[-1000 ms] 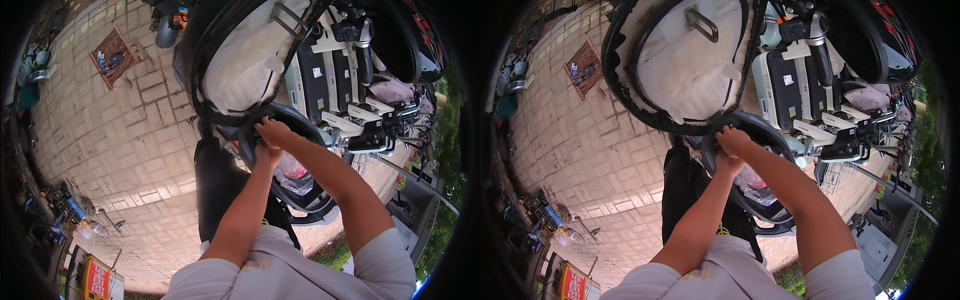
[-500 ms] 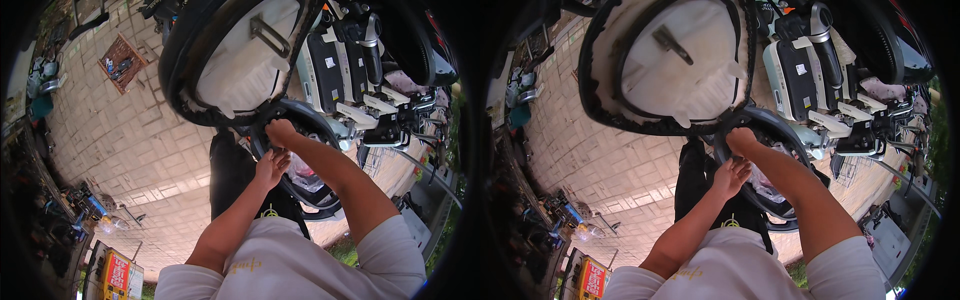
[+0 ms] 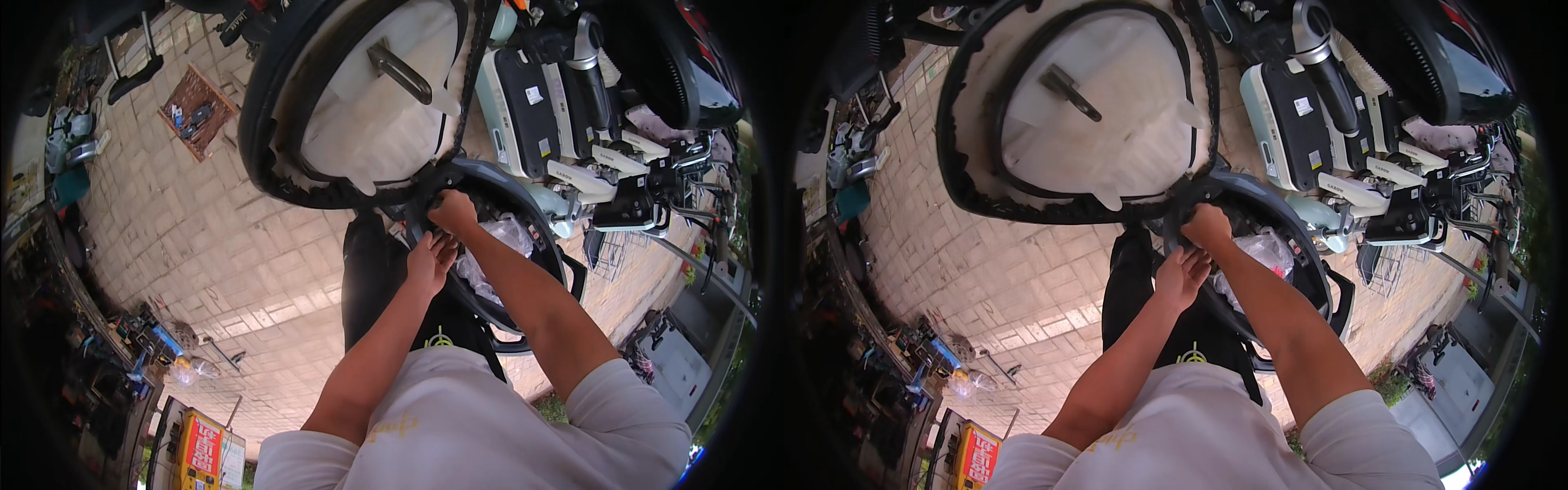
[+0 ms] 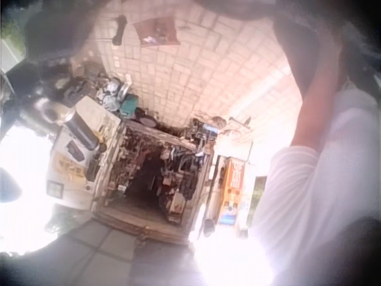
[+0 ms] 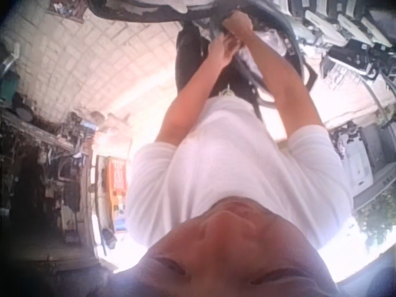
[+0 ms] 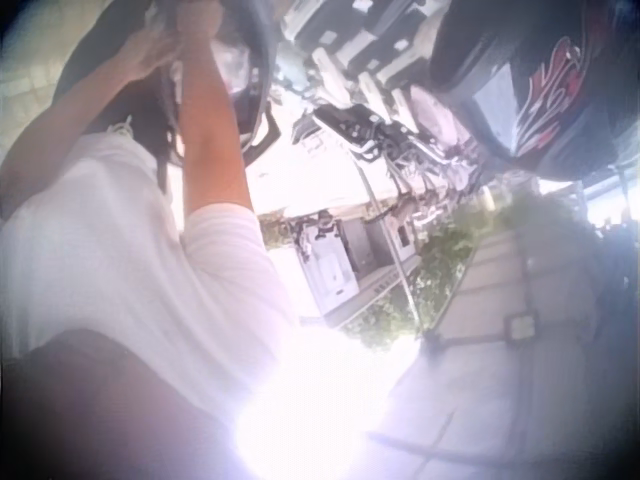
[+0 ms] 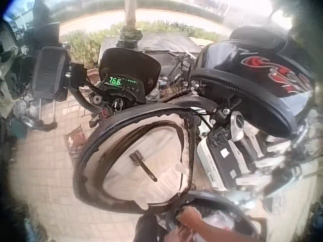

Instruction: The person opens the seat of a parked electric scooter and uses a screwdriver to adjust components inside the storage compartment. They then retrieve a set of keys, test them in the ignition, and place the screwdriver on a nearby workbench before moving into a cluttered workshop area.

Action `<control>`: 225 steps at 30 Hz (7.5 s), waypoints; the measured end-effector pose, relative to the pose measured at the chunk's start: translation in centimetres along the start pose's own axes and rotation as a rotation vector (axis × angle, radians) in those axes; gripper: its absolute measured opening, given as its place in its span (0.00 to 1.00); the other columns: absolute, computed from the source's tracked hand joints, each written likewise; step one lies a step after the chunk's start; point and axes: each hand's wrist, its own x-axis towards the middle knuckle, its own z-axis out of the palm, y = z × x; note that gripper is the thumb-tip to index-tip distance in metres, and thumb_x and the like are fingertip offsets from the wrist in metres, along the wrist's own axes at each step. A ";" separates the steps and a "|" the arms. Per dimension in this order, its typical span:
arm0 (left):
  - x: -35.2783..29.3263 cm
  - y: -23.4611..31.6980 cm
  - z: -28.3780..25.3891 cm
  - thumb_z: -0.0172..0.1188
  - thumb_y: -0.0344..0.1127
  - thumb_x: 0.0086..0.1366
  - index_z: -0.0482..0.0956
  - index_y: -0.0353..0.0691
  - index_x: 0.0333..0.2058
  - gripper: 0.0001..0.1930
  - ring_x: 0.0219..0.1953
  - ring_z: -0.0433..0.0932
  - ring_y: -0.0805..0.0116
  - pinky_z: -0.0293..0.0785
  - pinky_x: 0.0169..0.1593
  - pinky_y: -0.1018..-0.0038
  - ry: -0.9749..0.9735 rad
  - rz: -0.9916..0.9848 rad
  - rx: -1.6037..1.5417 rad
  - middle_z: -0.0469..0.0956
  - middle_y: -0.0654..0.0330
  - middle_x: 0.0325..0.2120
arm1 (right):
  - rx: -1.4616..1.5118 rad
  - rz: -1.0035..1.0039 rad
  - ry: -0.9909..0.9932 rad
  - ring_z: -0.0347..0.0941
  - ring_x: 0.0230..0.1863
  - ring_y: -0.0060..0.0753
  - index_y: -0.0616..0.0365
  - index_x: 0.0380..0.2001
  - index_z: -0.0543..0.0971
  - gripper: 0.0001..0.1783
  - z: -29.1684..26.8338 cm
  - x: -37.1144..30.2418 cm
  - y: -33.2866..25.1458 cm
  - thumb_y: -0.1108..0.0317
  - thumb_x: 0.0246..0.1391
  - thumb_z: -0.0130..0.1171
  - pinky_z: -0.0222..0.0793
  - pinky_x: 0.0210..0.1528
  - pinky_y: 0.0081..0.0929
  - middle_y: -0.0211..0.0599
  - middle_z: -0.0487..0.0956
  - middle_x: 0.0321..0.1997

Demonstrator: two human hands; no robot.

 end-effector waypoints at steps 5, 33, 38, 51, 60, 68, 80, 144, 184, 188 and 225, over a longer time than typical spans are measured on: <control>4.9 -0.5 0.9 0.44 0.41 0.72 0.73 0.42 0.42 0.12 0.43 0.75 0.72 0.72 0.48 0.72 -0.060 0.033 0.004 0.76 0.65 0.39 | -0.110 -0.129 0.102 0.77 0.42 0.53 0.55 0.38 0.80 0.20 -0.8 -1.3 2.6 0.59 0.40 0.63 0.74 0.44 0.44 0.48 0.80 0.38; 17.3 0.3 2.3 0.44 0.47 0.69 0.71 0.46 0.34 0.13 0.28 0.76 0.72 0.70 0.26 0.74 -0.642 -0.292 -0.231 0.76 0.63 0.27 | 0.307 0.226 -0.077 0.78 0.44 0.53 0.70 0.35 0.77 0.31 -3.7 4.5 1.2 0.47 0.46 0.64 0.75 0.42 0.40 0.58 0.77 0.48; 17.9 0.4 2.5 0.48 0.44 0.68 0.74 0.49 0.41 0.10 0.36 0.78 0.71 0.75 0.38 0.71 -0.293 -0.164 -0.118 0.77 0.62 0.35 | -0.254 -0.509 0.006 0.74 0.44 0.60 0.56 0.43 0.76 0.20 -4.3 1.9 2.0 0.58 0.48 0.62 0.73 0.44 0.46 0.51 0.73 0.45; 24.0 -0.9 -1.9 0.44 0.39 0.70 0.72 0.48 0.26 0.13 0.31 0.76 0.65 0.74 0.38 0.65 -0.754 -0.349 -0.225 0.76 0.64 0.28 | -0.304 -0.268 0.126 0.78 0.32 0.58 0.60 0.44 0.72 0.22 -4.1 1.2 3.1 0.51 0.57 0.53 0.75 0.37 0.48 0.55 0.77 0.36; 21.1 -0.9 0.6 0.41 0.41 0.72 0.73 0.49 0.28 0.15 0.27 0.74 0.68 0.73 0.37 0.67 -0.656 -0.251 -0.116 0.73 0.67 0.21 | -0.258 -0.118 0.117 0.77 0.38 0.57 0.55 0.44 0.75 0.23 -4.4 1.3 3.1 0.51 0.52 0.58 0.75 0.41 0.46 0.51 0.77 0.39; 14.4 0.7 5.7 0.42 0.35 0.69 0.67 0.50 0.18 0.17 0.15 0.59 0.77 0.57 0.20 0.79 -0.159 -0.192 -0.103 0.61 0.69 0.13 | -0.340 -0.352 0.127 0.77 0.35 0.62 0.63 0.46 0.74 0.27 -4.5 1.6 3.4 0.50 0.54 0.56 0.74 0.42 0.47 0.55 0.79 0.33; 18.4 -0.2 2.9 0.45 0.44 0.71 0.72 0.51 0.28 0.13 0.17 0.69 0.76 0.67 0.24 0.76 -0.397 -0.200 -0.081 0.70 0.70 0.16 | -0.197 -0.058 0.164 0.76 0.35 0.60 0.66 0.41 0.73 0.23 -4.3 1.2 2.5 0.53 0.55 0.55 0.74 0.42 0.47 0.54 0.78 0.29; 17.3 0.3 2.7 0.44 0.38 0.69 0.73 0.48 0.26 0.13 0.30 0.75 0.68 0.72 0.35 0.66 -0.245 -0.235 -0.129 0.76 0.61 0.25 | -0.393 -0.371 0.120 0.78 0.37 0.55 0.62 0.39 0.75 0.19 -5.9 0.2 2.4 0.56 0.55 0.55 0.75 0.38 0.43 0.52 0.78 0.36; 15.3 0.1 3.3 0.53 0.33 0.69 0.74 0.49 0.37 0.02 0.23 0.66 0.81 0.60 0.24 0.82 -0.114 -0.029 0.032 0.68 0.74 0.22 | -0.329 -0.545 0.057 0.71 0.43 0.50 0.58 0.40 0.72 0.17 -3.6 0.1 6.1 0.69 0.43 0.59 0.72 0.45 0.41 0.43 0.72 0.41; 15.9 -0.2 2.8 0.52 0.33 0.69 0.74 0.48 0.36 0.03 0.23 0.66 0.80 0.61 0.26 0.81 -0.087 -0.061 0.037 0.68 0.73 0.22 | -0.334 -0.476 0.012 0.71 0.44 0.50 0.58 0.39 0.72 0.16 -3.5 0.4 5.8 0.69 0.44 0.58 0.72 0.44 0.42 0.45 0.72 0.41; 21.0 4.1 0.9 0.42 0.36 0.68 0.74 0.42 0.47 0.14 0.53 0.73 0.62 0.67 0.57 0.60 -0.061 -0.308 -0.127 0.75 0.59 0.47 | -0.448 -0.259 -0.015 0.81 0.37 0.41 0.50 0.27 0.86 0.08 -2.6 4.3 1.1 0.66 0.39 0.63 0.78 0.34 0.36 0.37 0.84 0.32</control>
